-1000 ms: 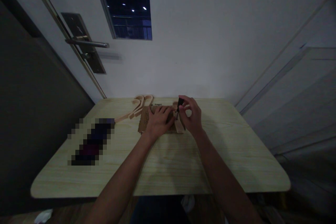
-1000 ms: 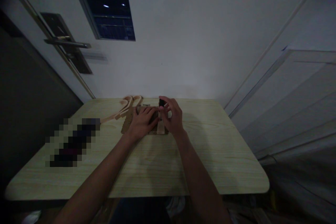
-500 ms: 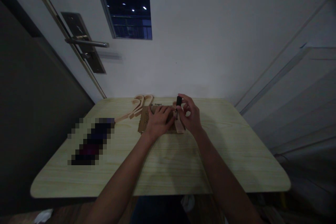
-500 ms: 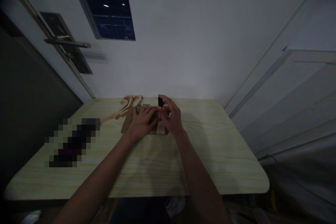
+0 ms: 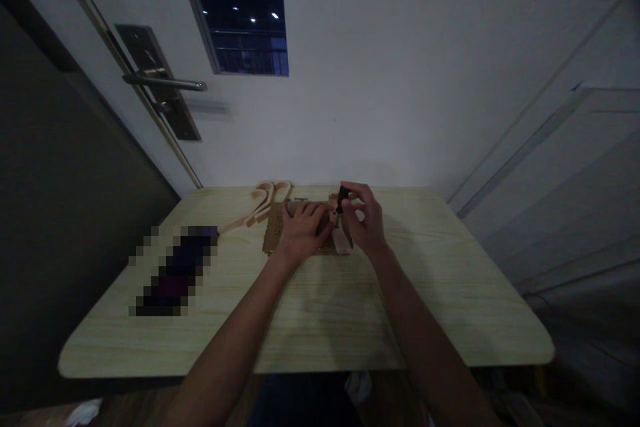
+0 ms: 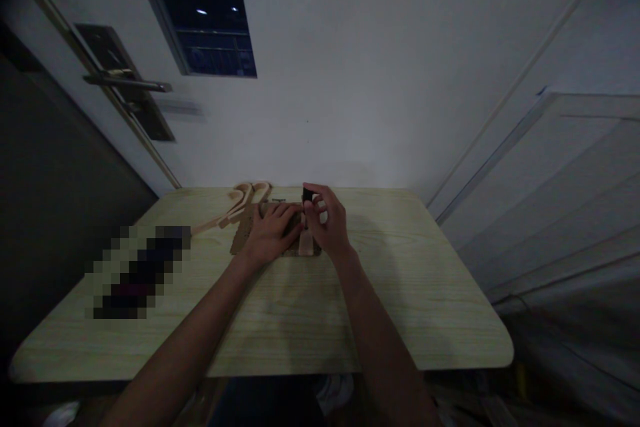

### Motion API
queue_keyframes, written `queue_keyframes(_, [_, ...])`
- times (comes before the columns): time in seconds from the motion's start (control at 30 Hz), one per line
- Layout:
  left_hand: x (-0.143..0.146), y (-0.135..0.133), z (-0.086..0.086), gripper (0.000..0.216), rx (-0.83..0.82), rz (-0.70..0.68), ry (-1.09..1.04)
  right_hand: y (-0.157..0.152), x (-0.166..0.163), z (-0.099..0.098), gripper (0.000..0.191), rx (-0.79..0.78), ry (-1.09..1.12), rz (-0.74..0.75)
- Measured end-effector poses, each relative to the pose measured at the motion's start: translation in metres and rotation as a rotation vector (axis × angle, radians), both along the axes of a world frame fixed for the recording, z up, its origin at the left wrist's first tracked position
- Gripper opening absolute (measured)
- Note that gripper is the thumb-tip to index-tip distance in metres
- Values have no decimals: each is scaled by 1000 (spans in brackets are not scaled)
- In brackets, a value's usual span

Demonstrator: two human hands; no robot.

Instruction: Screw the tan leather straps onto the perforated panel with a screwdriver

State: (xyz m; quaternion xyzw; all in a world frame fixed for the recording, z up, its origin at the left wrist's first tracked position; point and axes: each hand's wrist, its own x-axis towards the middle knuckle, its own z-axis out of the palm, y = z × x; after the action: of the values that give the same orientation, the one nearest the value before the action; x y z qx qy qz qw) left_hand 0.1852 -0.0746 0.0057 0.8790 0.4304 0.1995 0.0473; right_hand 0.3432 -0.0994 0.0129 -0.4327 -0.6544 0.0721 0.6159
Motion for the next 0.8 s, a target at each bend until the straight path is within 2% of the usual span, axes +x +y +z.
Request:
queue_keyframes(0.17, [-1, 0, -1, 33, 7, -14, -23, -1, -1, 1, 30, -32, 48, 103])
queue_keyframes(0.3, [-1, 0, -1, 33, 13, -13, -20, 1, -2, -1, 30, -43, 75, 131])
queue_keyframes(0.5, [0, 0, 0, 34, 7, -8, -1, 5, -2, -5, 43, -32, 39, -10])
queue_keyframes(0.57, [0, 0, 1, 35, 4, 0, 3, 5, -1, -5, 41, -22, 11, -42])
queue_keyframes(0.67, [0, -1, 2, 35, -3, 1, 2, 3, -1, -2, 33, -22, -19, -45])
queue_keyframes(0.8, [0, -1, 2, 35, -2, -7, -6, 0, -1, 0, 32, -21, -6, 33])
